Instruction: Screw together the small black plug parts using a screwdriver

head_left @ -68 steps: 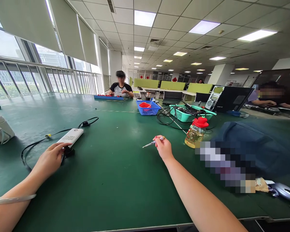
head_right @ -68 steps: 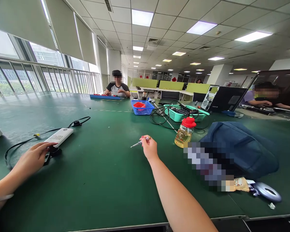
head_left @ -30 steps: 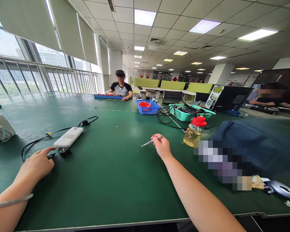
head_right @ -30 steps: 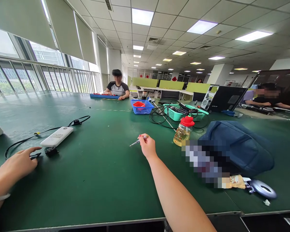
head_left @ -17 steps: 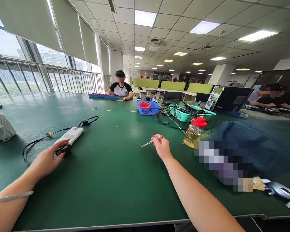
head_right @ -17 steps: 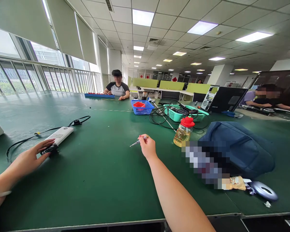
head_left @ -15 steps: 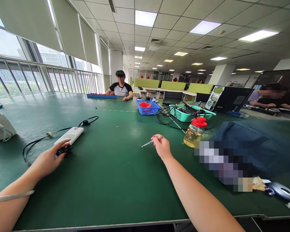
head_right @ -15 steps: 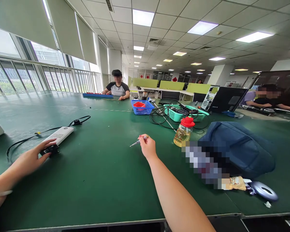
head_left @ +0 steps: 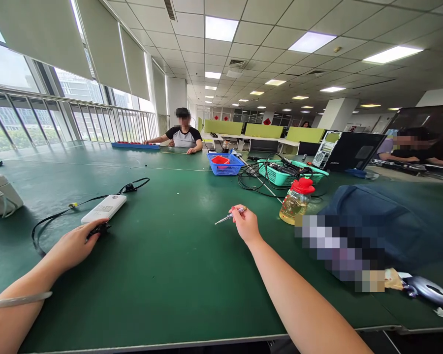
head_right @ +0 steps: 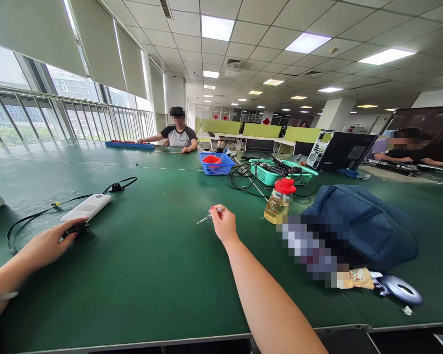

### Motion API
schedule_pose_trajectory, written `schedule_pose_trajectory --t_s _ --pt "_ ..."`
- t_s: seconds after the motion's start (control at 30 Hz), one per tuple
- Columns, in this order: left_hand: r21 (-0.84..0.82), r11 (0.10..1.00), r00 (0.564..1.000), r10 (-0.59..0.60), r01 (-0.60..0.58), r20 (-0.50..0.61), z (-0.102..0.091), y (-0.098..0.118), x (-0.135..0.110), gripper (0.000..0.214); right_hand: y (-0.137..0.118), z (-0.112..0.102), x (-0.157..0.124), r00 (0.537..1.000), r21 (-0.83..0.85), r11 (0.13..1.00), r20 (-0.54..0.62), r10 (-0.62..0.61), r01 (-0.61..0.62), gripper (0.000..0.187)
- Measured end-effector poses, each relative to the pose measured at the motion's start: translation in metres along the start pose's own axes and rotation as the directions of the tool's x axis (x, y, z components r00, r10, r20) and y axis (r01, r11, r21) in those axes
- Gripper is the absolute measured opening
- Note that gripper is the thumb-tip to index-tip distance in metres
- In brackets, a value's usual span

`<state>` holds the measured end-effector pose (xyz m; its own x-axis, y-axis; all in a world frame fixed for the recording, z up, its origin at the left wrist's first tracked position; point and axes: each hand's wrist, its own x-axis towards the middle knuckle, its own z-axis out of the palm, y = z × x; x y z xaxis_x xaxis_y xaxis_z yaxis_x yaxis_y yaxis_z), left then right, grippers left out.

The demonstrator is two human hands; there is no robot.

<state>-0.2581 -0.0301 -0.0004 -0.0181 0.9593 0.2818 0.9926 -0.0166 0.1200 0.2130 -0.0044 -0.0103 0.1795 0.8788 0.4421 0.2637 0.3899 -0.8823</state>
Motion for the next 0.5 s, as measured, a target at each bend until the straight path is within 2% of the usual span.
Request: schedule_pose_trajectory --t_s 0.1,0.27,0.5 --pt "0.036 0.999 0.998 -0.003 0.001 0.059 0.002 -0.001 0.001 0.061 -0.001 0.0 -0.001 1.0 -0.002 1.0 0.006 0.0 0.0 0.04" --pt "0.021 1.0 0.999 0.018 -0.018 0.034 0.001 0.0 0.001 0.06 0.001 0.0 0.0 1.0 -0.008 1.0 0.005 -0.019 0.019 0.04" --pt "0.046 0.998 0.996 0.027 -0.031 0.082 -0.007 0.013 -0.005 0.061 0.001 0.0 -0.001 0.999 -0.043 0.998 0.008 -0.039 0.039 0.038"
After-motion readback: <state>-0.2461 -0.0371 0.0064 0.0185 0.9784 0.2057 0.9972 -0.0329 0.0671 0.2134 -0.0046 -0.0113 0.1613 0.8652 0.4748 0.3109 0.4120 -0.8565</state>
